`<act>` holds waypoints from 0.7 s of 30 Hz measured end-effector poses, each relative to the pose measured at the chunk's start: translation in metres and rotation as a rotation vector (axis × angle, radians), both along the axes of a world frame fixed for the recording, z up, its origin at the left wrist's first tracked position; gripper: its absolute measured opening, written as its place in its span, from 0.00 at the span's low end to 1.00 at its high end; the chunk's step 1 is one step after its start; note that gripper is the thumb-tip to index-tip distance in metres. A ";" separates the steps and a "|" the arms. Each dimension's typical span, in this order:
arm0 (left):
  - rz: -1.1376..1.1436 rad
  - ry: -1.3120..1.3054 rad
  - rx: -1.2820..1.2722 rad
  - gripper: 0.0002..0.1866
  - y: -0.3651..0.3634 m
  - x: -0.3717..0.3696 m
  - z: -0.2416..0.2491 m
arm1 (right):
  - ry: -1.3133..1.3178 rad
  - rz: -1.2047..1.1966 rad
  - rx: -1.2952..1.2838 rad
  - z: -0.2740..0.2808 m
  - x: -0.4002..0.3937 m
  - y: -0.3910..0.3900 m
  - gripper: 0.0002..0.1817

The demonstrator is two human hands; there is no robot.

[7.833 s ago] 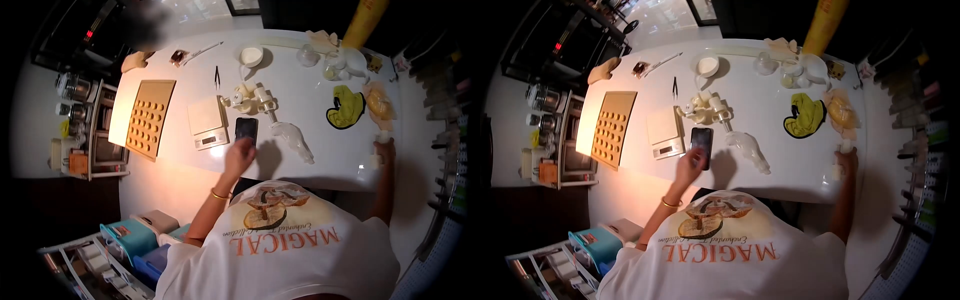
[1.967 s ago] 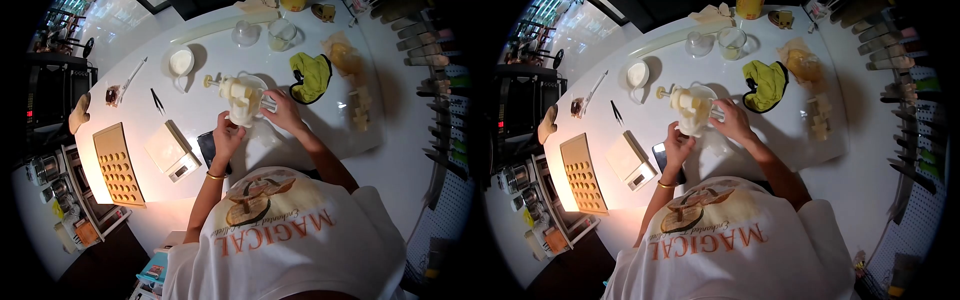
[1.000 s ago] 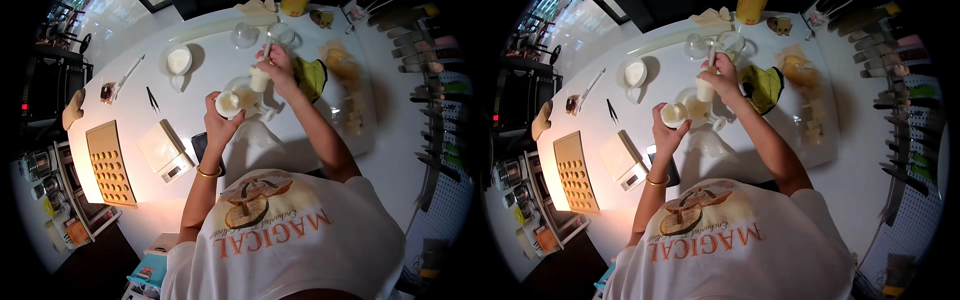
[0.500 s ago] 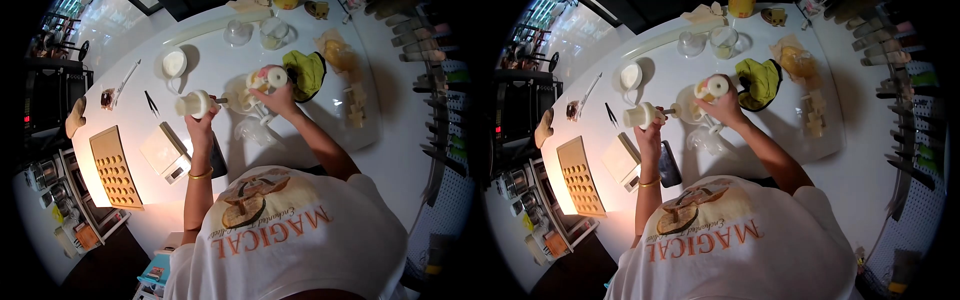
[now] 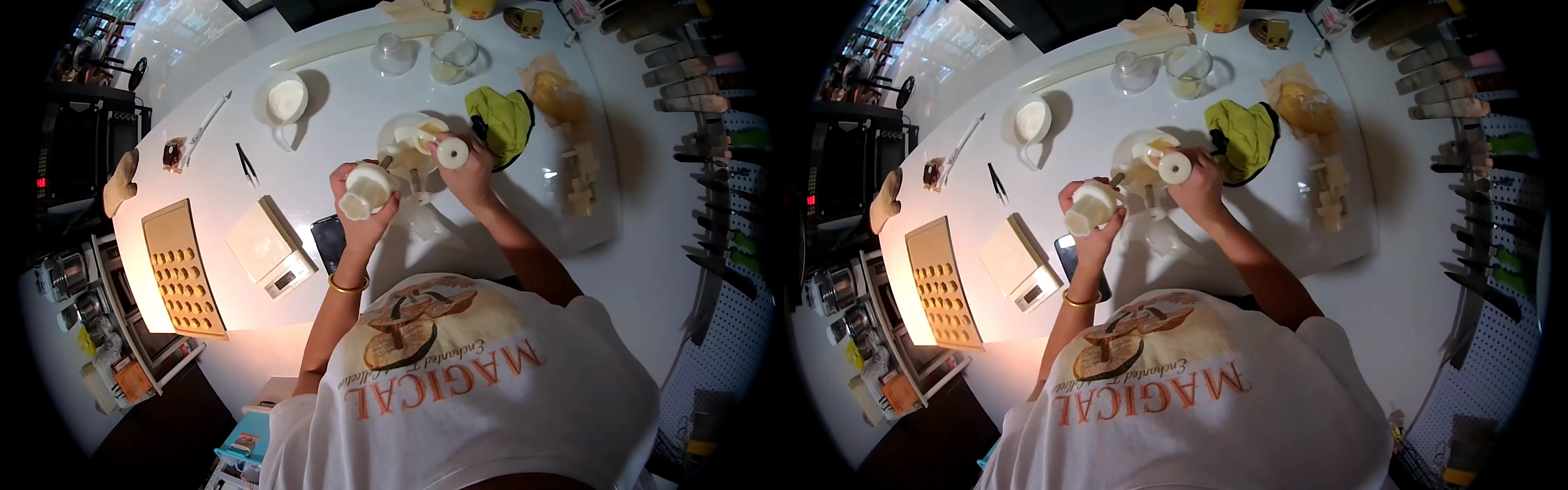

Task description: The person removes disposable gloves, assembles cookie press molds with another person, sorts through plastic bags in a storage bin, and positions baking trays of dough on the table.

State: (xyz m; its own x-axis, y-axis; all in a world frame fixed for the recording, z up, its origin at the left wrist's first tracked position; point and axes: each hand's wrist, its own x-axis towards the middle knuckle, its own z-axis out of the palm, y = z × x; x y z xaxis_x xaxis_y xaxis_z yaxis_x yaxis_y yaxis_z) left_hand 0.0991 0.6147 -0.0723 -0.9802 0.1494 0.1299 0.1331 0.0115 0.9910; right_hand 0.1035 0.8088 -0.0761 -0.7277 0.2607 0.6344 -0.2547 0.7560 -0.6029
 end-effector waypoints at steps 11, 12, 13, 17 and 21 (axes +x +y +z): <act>0.079 -0.045 -0.049 0.35 0.005 -0.015 -0.003 | -0.562 -0.007 0.095 0.018 -0.039 0.007 0.14; 0.077 -0.048 -0.048 0.35 0.007 -0.017 -0.001 | -0.592 -0.002 0.070 0.025 -0.045 0.005 0.16; 0.095 -0.064 -0.089 0.34 0.008 -0.021 0.004 | -0.593 -0.006 0.069 0.022 -0.051 0.004 0.16; 0.099 -0.090 -0.183 0.30 0.009 -0.039 0.002 | -0.660 -0.025 0.177 0.013 -0.072 0.000 0.14; 0.220 -0.220 0.064 0.21 0.004 -0.037 0.003 | -0.572 0.157 0.113 0.018 -0.068 -0.001 0.14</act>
State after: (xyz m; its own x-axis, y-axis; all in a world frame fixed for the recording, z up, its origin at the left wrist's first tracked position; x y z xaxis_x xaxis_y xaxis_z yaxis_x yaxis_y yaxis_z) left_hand 0.0617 0.6191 -0.0695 -0.9936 -0.0713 -0.0870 -0.0838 -0.0473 0.9954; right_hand 0.0357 0.8081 -0.0576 -0.9860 0.0764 0.1484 -0.0274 0.8028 -0.5956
